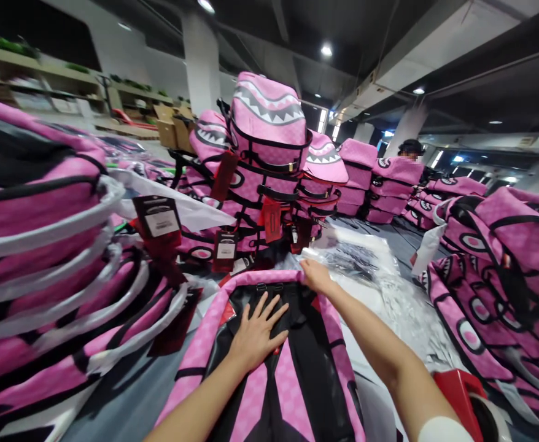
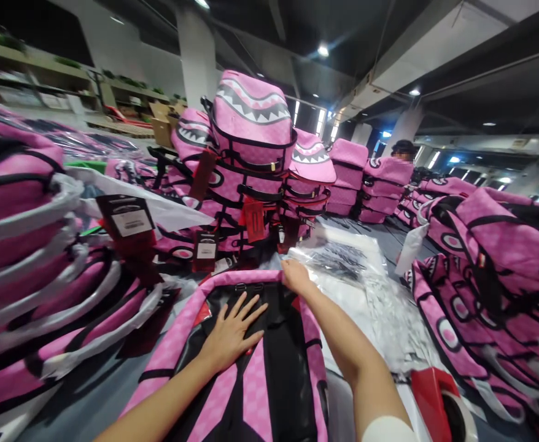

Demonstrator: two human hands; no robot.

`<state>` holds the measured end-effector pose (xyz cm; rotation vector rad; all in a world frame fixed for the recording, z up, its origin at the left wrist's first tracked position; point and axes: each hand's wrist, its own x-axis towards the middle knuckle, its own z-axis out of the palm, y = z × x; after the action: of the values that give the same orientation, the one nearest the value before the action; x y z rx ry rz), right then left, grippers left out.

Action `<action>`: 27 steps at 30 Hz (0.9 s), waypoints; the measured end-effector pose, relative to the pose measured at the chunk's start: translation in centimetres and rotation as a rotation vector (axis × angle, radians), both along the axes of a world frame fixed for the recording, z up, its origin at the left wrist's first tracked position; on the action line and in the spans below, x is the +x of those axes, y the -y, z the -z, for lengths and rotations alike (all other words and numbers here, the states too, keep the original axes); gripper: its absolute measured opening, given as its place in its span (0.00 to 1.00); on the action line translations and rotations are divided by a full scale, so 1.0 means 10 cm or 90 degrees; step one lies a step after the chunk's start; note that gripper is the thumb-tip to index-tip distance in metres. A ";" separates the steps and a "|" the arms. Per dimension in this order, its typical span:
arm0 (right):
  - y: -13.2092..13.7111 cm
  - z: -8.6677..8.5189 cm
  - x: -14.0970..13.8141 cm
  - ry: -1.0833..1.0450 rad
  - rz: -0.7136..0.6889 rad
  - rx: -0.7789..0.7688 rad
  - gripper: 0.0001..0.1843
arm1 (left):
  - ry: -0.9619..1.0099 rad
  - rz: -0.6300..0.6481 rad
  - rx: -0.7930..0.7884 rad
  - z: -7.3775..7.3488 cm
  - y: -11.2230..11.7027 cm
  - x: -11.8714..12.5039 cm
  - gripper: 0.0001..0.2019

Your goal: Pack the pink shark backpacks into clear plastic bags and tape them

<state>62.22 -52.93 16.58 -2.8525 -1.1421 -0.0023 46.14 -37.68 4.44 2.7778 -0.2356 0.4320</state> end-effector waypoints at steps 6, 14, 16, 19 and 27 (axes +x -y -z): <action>0.18 0.11 0.44 -0.081 0.097 -0.075 0.26 | 0.154 0.015 0.047 0.23 -0.04 -0.03 0.29; 0.09 0.26 0.12 -0.018 0.184 -0.044 0.27 | 0.054 0.002 -0.001 0.00 -0.09 0.21 0.24; 0.22 0.31 -0.31 0.005 0.172 -0.024 0.26 | 0.050 -0.008 -0.028 -0.10 -0.07 0.20 0.24; 0.47 0.30 -1.13 0.040 -0.033 0.061 0.19 | 0.050 -0.005 -0.072 -0.15 -0.05 0.17 0.24; 0.35 0.43 -1.96 0.033 -0.453 -0.012 0.13 | 0.056 -0.103 -0.227 -0.34 -0.06 -0.02 0.26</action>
<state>42.67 -56.40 12.25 -2.3044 -2.0920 -0.0262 45.97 -37.04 7.85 2.4382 0.0456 0.5757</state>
